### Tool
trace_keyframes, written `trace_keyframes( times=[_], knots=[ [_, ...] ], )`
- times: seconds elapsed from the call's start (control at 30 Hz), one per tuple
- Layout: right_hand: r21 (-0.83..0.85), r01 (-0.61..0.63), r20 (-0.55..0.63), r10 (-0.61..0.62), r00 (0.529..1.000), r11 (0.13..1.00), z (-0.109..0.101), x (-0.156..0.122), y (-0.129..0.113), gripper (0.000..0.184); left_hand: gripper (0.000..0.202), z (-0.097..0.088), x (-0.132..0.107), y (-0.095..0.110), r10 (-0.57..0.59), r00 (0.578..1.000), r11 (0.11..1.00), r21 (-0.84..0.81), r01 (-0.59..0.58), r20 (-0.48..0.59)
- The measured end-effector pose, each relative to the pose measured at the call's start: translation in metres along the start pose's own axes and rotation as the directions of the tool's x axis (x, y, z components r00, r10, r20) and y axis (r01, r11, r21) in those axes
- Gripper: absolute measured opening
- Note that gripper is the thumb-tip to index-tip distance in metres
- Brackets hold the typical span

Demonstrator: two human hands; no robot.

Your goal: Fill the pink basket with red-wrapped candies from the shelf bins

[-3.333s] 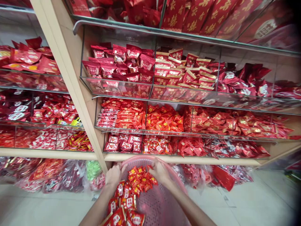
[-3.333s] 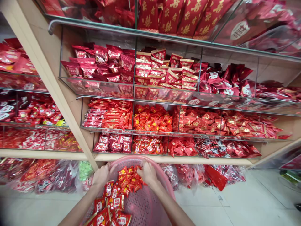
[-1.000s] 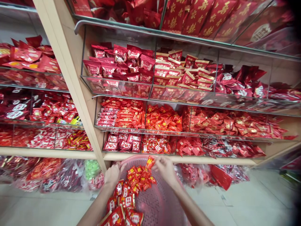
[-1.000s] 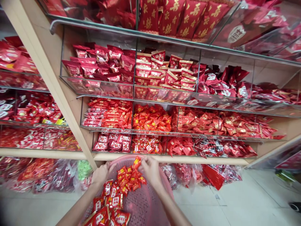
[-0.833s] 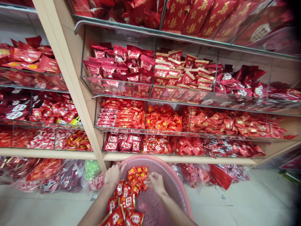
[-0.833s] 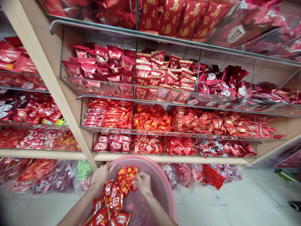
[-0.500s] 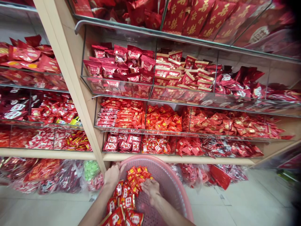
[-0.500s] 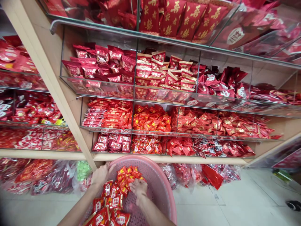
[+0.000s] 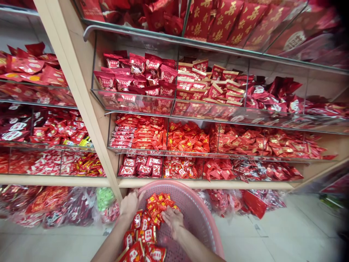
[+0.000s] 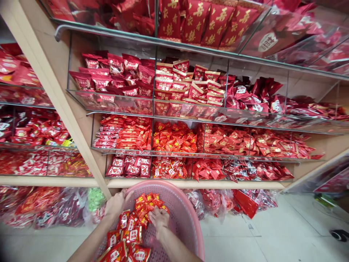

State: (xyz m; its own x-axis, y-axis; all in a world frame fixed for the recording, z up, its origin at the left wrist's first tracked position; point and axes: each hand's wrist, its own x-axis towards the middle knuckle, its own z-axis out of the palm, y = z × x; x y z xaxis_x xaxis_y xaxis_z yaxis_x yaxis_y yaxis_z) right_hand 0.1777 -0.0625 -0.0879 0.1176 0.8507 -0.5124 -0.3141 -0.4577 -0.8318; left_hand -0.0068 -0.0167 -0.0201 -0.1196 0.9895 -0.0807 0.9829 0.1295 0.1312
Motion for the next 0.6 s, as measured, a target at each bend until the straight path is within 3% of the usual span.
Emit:
trace_keyframes(
  times=[0.1,0.17,0.23,0.27,0.33,0.4,0.43,0.5,0.53,0.6],
  knots=[
    [0.126,-0.215,-0.048,0.223,0.974,0.968,0.001,-0.022,-0.012,0.031,0.057,0.001,0.000,0.000,-0.003,1.000,1.000,0.000,0.003,-0.009],
    [0.062,-0.343,0.009,0.343,0.939,0.937,0.003,-0.040,-0.028,0.031,0.056,0.003,0.001,-0.001,0.001,1.000,1.000,-0.014,-0.001,-0.017],
    [-0.061,-0.368,0.132,0.373,0.918,0.928,0.007,-0.060,-0.056,0.033,0.056,0.005,0.001,-0.002,0.008,1.000,1.000,-0.028,-0.009,-0.027],
    [-0.108,-0.299,0.216,0.316,0.924,0.948,0.009,-0.068,-0.074,0.033,0.056,0.005,0.002,-0.002,0.009,0.999,0.999,-0.031,-0.010,-0.030],
    [-0.143,-0.018,0.407,0.075,0.911,0.990,0.013,-0.081,-0.120,0.032,0.056,0.006,0.002,-0.003,0.008,1.000,0.999,-0.036,-0.009,-0.027],
    [-0.175,0.317,0.495,-0.195,0.847,0.932,0.014,-0.086,-0.171,0.031,0.057,0.006,0.002,-0.003,0.002,1.000,0.999,-0.046,-0.003,-0.011],
    [-0.187,0.485,0.494,-0.346,0.798,0.854,0.013,-0.085,-0.197,0.028,0.057,0.006,0.003,-0.003,-0.001,1.000,0.999,-0.049,0.001,-0.003],
    [-0.282,0.742,0.392,-0.633,0.667,0.608,0.008,-0.077,-0.243,0.022,0.058,0.006,0.003,-0.004,-0.006,1.000,0.999,-0.040,0.006,0.005],
    [-0.351,0.808,0.350,-0.734,0.582,0.473,0.004,-0.070,-0.262,0.019,0.058,0.006,0.003,-0.004,-0.006,1.000,0.999,-0.032,0.006,0.003],
    [-0.535,0.820,0.331,-0.842,0.426,0.205,-0.004,-0.052,-0.291,0.017,0.058,0.007,0.003,-0.004,-0.003,1.000,1.000,-0.028,0.003,-0.005]
  ],
)
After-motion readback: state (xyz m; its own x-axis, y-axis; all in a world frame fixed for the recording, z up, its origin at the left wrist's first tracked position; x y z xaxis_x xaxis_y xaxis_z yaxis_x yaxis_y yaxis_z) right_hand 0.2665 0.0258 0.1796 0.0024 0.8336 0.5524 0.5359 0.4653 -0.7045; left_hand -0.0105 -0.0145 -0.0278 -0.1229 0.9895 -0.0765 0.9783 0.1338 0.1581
